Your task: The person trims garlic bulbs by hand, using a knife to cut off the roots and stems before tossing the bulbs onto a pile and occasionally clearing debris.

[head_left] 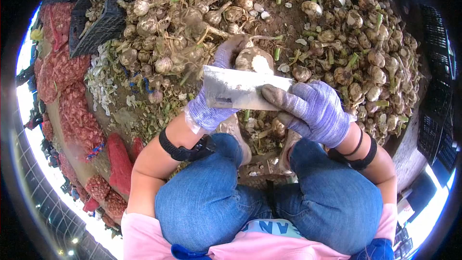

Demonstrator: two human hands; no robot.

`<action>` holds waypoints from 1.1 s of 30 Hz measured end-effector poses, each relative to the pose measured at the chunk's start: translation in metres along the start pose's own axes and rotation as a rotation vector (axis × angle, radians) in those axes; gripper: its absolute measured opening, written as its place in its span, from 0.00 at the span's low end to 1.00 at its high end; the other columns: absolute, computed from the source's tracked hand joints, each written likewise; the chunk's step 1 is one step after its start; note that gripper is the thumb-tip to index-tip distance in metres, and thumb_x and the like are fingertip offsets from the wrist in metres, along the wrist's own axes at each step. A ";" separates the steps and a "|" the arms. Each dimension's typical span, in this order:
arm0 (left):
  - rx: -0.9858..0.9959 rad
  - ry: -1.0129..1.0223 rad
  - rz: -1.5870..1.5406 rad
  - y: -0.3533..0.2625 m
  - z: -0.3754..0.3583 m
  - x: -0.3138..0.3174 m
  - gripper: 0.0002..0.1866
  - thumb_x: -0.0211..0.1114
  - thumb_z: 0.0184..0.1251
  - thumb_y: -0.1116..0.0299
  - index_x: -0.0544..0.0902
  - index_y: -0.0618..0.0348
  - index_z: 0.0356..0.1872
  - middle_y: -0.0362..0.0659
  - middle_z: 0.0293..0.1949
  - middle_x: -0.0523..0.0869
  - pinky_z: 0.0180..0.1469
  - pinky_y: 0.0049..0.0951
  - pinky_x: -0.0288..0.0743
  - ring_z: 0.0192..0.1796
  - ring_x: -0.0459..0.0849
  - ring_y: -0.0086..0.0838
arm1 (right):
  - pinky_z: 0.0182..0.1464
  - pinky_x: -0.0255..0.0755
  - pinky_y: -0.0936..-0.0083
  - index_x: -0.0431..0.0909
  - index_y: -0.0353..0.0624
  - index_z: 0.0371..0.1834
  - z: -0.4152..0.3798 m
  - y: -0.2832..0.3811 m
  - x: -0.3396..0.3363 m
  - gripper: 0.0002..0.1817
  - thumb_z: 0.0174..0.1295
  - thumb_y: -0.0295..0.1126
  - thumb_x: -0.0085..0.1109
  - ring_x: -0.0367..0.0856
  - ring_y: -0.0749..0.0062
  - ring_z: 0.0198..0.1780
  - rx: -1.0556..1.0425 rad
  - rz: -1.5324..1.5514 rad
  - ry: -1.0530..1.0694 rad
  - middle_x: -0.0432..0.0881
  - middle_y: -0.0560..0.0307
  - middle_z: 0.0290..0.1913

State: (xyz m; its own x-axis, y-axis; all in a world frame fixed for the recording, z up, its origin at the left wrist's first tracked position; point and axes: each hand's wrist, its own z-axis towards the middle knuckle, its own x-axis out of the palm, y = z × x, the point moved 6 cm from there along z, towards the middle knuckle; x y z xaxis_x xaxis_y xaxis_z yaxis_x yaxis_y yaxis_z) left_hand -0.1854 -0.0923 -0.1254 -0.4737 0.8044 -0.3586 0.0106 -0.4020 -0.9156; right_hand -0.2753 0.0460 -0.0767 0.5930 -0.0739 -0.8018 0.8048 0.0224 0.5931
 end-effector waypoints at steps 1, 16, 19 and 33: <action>-0.015 0.031 -0.060 -0.002 0.000 0.002 0.49 0.84 0.39 0.54 0.64 0.63 0.60 0.45 0.47 0.80 0.61 0.36 0.74 0.51 0.81 0.31 | 0.18 0.67 0.63 0.67 0.64 0.69 0.001 0.002 -0.001 0.34 0.55 0.36 0.62 0.73 0.59 0.18 -0.003 0.005 -0.007 0.70 0.56 0.21; -0.204 0.080 -0.197 -0.007 -0.015 0.012 0.51 0.85 0.38 0.62 0.59 0.61 0.63 0.45 0.47 0.79 0.54 0.33 0.77 0.50 0.81 0.31 | 0.25 0.69 0.64 0.73 0.59 0.64 0.001 0.007 0.004 0.32 0.51 0.35 0.65 0.76 0.58 0.23 -0.027 0.039 0.097 0.73 0.56 0.24; -0.165 0.060 -0.140 -0.018 -0.022 0.007 0.47 0.82 0.40 0.66 0.61 0.61 0.61 0.46 0.47 0.78 0.52 0.32 0.78 0.48 0.80 0.31 | 0.34 0.74 0.65 0.69 0.55 0.67 -0.024 -0.047 0.029 0.30 0.58 0.32 0.60 0.81 0.55 0.32 0.317 0.318 0.083 0.79 0.50 0.35; -0.149 0.109 -0.204 0.009 0.020 0.012 0.19 0.68 0.62 0.65 0.75 0.54 0.53 0.44 0.45 0.82 0.51 0.36 0.81 0.50 0.82 0.33 | 0.48 0.74 0.60 0.63 0.53 0.71 -0.087 -0.117 0.094 0.30 0.65 0.36 0.54 0.81 0.42 0.47 0.553 0.406 -0.003 0.80 0.32 0.43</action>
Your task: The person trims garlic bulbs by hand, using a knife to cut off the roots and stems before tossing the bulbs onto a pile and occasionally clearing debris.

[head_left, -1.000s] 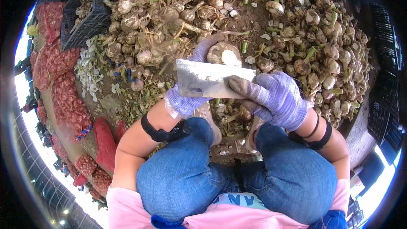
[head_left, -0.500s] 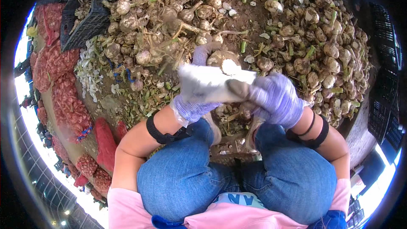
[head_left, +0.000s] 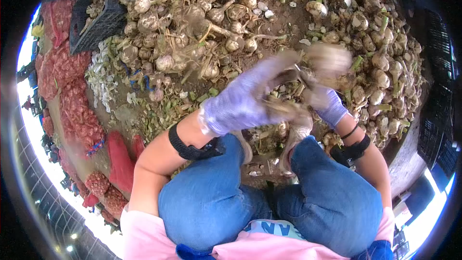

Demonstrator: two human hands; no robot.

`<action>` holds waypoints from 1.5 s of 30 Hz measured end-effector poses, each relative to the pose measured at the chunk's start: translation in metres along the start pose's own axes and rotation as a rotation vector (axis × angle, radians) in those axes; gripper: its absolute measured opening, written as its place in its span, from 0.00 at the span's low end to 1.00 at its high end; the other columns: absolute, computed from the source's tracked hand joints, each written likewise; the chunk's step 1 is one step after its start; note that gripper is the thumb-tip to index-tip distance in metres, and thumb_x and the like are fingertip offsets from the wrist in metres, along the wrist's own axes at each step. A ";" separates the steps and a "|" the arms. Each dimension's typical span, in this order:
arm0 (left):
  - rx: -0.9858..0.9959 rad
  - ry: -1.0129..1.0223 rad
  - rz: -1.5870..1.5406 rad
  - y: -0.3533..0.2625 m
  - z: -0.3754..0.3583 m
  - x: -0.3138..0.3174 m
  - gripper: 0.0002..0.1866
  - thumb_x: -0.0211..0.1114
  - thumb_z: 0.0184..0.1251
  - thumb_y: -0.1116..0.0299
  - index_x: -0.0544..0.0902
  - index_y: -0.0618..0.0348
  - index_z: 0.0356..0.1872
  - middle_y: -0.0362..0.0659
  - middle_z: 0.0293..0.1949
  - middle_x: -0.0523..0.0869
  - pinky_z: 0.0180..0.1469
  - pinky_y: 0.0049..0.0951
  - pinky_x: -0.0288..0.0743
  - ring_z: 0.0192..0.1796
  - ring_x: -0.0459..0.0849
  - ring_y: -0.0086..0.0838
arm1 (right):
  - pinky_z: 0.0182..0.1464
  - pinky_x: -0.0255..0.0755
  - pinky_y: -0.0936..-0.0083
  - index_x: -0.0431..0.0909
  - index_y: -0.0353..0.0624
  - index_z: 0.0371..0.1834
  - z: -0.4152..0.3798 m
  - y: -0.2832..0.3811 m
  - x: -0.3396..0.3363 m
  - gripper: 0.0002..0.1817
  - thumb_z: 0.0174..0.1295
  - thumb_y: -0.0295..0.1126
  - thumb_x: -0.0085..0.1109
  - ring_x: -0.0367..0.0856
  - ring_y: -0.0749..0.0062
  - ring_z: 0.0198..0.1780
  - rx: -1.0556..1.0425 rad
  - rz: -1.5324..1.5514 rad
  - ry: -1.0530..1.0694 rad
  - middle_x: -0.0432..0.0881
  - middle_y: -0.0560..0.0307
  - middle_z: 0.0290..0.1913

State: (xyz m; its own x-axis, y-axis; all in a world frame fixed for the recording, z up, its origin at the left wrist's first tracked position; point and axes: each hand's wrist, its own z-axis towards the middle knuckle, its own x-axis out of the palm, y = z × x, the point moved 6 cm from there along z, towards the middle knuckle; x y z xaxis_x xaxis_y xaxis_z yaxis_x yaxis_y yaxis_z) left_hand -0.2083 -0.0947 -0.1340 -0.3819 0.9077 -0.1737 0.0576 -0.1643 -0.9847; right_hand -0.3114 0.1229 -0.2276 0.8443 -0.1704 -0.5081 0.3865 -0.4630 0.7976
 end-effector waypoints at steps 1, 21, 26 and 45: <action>0.154 0.120 0.139 -0.026 0.010 0.011 0.18 0.67 0.63 0.63 0.76 0.54 0.52 0.44 0.46 0.82 0.53 0.37 0.80 0.51 0.81 0.34 | 0.49 0.73 0.62 0.63 0.51 0.71 0.001 0.004 -0.003 0.29 0.65 0.37 0.54 0.81 0.42 0.47 0.016 0.019 0.006 0.80 0.32 0.44; -0.363 0.069 -0.378 0.042 -0.009 -0.012 0.43 0.77 0.49 0.73 0.64 0.54 0.68 0.45 0.58 0.76 0.61 0.30 0.74 0.58 0.77 0.30 | 0.68 0.59 0.75 0.54 0.42 0.76 0.016 0.072 -0.028 0.38 0.64 0.31 0.62 0.64 0.75 0.68 0.163 0.706 -0.012 0.65 0.57 0.70; -0.416 0.102 -0.656 0.008 -0.024 0.006 0.42 0.69 0.60 0.52 0.61 0.60 0.70 0.44 0.60 0.75 0.64 0.31 0.69 0.60 0.75 0.29 | 0.65 0.65 0.75 0.50 0.43 0.77 0.023 0.107 -0.029 0.43 0.62 0.31 0.65 0.67 0.74 0.65 0.079 0.877 -0.015 0.61 0.58 0.72; -0.113 0.209 0.113 0.003 -0.031 0.021 0.41 0.78 0.50 0.64 0.65 0.64 0.63 0.50 0.48 0.78 0.56 0.33 0.75 0.54 0.79 0.37 | 0.66 0.62 0.75 0.52 0.39 0.76 0.028 0.109 -0.018 0.49 0.56 0.43 0.72 0.65 0.74 0.66 0.062 0.738 -0.009 0.68 0.52 0.68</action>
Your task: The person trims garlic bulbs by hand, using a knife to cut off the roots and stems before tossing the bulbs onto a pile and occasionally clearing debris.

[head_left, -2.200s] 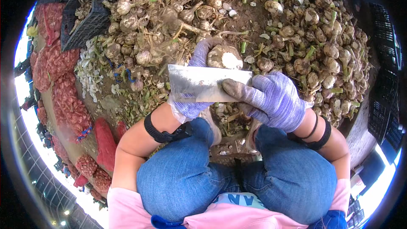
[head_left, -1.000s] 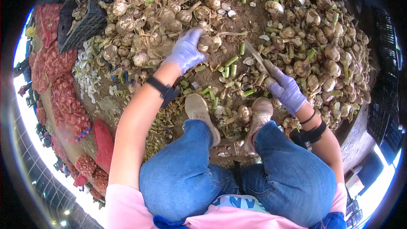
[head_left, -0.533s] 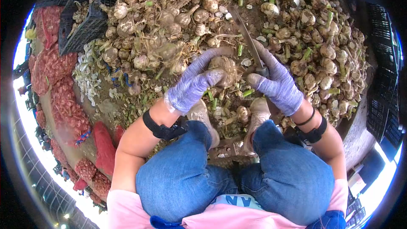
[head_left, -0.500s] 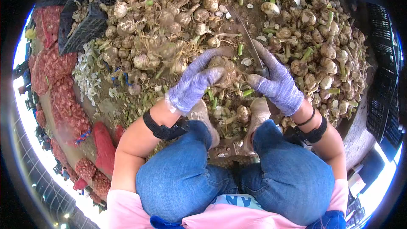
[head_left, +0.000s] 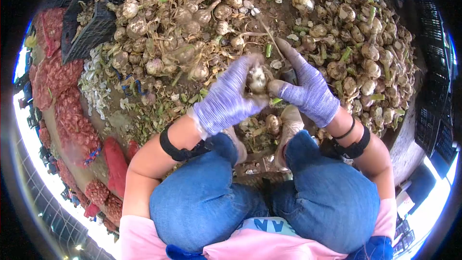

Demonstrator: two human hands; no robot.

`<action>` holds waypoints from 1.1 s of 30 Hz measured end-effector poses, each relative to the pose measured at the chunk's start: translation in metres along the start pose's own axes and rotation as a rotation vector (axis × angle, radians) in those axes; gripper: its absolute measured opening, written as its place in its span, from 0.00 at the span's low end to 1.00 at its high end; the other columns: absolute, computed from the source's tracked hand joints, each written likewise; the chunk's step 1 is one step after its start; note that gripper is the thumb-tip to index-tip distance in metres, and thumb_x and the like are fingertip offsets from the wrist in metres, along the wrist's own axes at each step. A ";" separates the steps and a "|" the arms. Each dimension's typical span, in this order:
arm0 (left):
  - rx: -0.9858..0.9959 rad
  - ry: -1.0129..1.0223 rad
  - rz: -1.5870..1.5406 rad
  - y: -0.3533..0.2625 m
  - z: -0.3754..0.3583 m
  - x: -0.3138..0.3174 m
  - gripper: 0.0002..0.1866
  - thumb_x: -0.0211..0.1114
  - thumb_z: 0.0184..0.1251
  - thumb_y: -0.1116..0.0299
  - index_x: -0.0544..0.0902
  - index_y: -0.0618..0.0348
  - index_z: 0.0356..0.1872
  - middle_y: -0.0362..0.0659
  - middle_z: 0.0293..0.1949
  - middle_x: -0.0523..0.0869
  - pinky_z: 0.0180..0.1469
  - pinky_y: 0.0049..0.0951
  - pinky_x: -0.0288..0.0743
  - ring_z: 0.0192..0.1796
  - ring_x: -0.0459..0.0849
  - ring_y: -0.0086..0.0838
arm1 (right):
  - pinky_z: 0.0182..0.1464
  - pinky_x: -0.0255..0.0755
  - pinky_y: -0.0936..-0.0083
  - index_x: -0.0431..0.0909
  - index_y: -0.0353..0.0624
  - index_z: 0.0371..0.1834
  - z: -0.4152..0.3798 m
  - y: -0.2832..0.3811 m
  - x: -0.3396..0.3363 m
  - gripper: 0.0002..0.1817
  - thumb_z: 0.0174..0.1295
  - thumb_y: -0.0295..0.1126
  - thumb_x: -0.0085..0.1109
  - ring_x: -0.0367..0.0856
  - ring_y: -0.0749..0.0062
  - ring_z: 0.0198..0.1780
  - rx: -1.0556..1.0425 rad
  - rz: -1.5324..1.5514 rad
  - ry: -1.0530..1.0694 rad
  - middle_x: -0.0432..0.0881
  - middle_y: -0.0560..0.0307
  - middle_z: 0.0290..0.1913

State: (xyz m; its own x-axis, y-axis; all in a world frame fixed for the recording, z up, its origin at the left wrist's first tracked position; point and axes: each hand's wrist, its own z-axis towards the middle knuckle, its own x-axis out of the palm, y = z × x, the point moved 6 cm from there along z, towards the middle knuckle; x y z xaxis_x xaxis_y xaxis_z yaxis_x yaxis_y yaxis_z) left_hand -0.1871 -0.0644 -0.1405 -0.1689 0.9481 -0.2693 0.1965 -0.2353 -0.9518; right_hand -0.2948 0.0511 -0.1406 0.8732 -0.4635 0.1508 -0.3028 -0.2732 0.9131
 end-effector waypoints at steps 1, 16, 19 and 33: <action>0.027 -0.009 0.163 -0.016 -0.001 0.000 0.46 0.81 0.45 0.65 0.63 0.65 0.64 0.50 0.51 0.77 0.59 0.34 0.72 0.56 0.77 0.37 | 0.59 0.69 0.75 0.53 0.40 0.75 0.001 0.005 -0.002 0.47 0.56 0.39 0.70 0.75 0.72 0.57 -0.120 -0.172 -0.036 0.78 0.47 0.58; -0.044 -0.018 0.354 -0.007 0.001 0.017 0.47 0.79 0.41 0.66 0.62 0.65 0.65 0.56 0.52 0.79 0.57 0.40 0.75 0.55 0.81 0.46 | 0.65 0.66 0.72 0.50 0.41 0.76 -0.001 0.009 0.005 0.53 0.51 0.44 0.73 0.73 0.70 0.62 0.012 -0.591 0.093 0.73 0.45 0.64; -0.055 0.027 0.310 -0.016 0.000 0.013 0.46 0.79 0.42 0.66 0.64 0.64 0.64 0.54 0.51 0.80 0.56 0.39 0.76 0.53 0.81 0.46 | 0.60 0.70 0.72 0.51 0.38 0.75 0.000 -0.005 0.005 0.47 0.54 0.36 0.68 0.76 0.68 0.57 0.034 -0.148 0.060 0.77 0.47 0.58; -0.345 -0.050 -0.693 0.012 0.004 -0.004 0.48 0.79 0.46 0.68 0.60 0.61 0.68 0.46 0.56 0.78 0.61 0.30 0.73 0.57 0.78 0.31 | 0.54 0.73 0.76 0.51 0.39 0.75 0.000 0.004 -0.023 0.38 0.63 0.27 0.57 0.78 0.72 0.53 -0.125 -0.262 -0.026 0.78 0.55 0.57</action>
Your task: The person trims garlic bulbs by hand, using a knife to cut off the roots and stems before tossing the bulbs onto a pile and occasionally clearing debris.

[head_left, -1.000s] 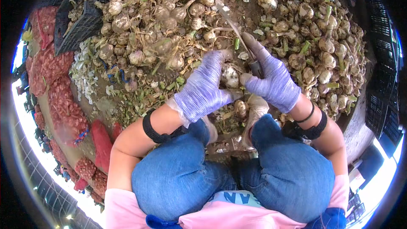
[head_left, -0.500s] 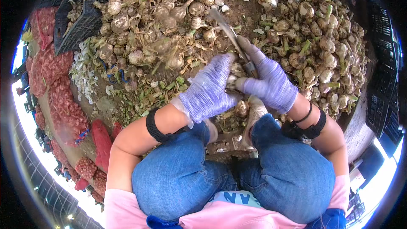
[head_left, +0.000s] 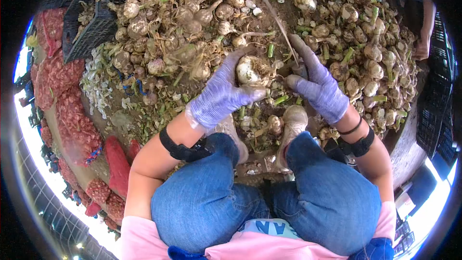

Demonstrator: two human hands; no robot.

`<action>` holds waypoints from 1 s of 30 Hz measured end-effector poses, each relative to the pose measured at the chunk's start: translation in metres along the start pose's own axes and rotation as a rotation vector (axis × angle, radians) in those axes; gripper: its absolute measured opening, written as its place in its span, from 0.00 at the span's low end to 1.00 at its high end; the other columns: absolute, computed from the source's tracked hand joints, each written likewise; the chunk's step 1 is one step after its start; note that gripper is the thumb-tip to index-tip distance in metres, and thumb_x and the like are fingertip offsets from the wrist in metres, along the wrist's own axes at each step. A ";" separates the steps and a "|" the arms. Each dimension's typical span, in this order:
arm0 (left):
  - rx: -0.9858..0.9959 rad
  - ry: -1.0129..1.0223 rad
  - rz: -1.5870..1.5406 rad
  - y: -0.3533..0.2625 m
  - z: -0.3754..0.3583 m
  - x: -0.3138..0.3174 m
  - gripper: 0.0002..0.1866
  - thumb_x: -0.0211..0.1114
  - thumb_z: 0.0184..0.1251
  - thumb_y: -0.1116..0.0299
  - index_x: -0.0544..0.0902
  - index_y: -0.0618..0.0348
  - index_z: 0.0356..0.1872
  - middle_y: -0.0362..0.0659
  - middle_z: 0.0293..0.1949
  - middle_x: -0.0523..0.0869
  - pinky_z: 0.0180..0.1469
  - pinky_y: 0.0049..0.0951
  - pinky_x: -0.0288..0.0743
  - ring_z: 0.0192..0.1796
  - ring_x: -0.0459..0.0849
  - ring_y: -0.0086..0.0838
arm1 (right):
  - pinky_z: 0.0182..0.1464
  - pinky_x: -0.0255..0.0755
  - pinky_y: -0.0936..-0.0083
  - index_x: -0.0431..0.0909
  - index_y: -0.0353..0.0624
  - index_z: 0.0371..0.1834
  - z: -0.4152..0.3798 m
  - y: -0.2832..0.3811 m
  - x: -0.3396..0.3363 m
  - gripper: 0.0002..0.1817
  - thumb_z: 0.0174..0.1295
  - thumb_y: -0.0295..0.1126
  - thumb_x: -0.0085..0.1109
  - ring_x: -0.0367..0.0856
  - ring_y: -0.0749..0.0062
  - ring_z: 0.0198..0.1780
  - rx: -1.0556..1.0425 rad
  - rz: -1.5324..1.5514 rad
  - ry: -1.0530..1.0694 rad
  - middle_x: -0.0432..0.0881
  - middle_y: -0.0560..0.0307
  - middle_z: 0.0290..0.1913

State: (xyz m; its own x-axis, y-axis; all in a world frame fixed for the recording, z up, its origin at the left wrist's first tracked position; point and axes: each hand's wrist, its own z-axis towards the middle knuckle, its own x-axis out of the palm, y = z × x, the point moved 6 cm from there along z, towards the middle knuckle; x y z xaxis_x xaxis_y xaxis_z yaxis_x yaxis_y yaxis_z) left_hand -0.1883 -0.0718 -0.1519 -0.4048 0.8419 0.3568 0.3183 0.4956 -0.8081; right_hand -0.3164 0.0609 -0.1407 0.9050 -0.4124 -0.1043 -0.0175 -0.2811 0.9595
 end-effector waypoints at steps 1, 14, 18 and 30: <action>0.004 -0.025 0.074 -0.006 -0.002 -0.004 0.47 0.79 0.47 0.69 0.60 0.62 0.68 0.46 0.56 0.77 0.61 0.30 0.73 0.57 0.78 0.30 | 0.56 0.72 0.74 0.51 0.40 0.76 -0.001 0.007 -0.001 0.38 0.63 0.27 0.56 0.78 0.70 0.56 -0.160 -0.158 -0.009 0.78 0.55 0.58; 0.390 0.140 0.297 -0.035 -0.014 0.013 0.44 0.78 0.49 0.72 0.60 0.58 0.66 0.48 0.55 0.80 0.62 0.33 0.74 0.54 0.81 0.31 | 0.21 0.69 0.61 0.67 0.63 0.70 -0.018 0.061 0.036 0.34 0.56 0.42 0.62 0.76 0.56 0.20 -0.524 -0.742 0.295 0.74 0.52 0.22; 0.354 0.111 0.267 -0.031 -0.014 0.013 0.42 0.79 0.47 0.72 0.62 0.58 0.62 0.44 0.50 0.81 0.58 0.31 0.76 0.49 0.81 0.27 | 0.20 0.69 0.61 0.67 0.63 0.69 -0.019 0.064 0.039 0.34 0.55 0.41 0.63 0.76 0.56 0.18 -0.554 -0.739 0.297 0.73 0.53 0.20; 0.546 -0.055 0.723 -0.033 -0.025 0.011 0.47 0.83 0.38 0.67 0.64 0.61 0.62 0.44 0.50 0.77 0.57 0.33 0.75 0.52 0.79 0.29 | 0.25 0.68 0.62 0.75 0.51 0.62 -0.022 0.050 0.045 0.29 0.56 0.44 0.61 0.76 0.54 0.22 -0.499 -0.717 0.363 0.77 0.52 0.26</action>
State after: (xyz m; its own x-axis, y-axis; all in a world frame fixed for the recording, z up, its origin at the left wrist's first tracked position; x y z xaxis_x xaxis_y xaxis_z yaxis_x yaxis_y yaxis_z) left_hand -0.1816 -0.0733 -0.1091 -0.3093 0.8898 -0.3355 0.0660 -0.3319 -0.9410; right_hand -0.2669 0.0473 -0.0921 0.7076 0.0332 -0.7058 0.7025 0.0749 0.7078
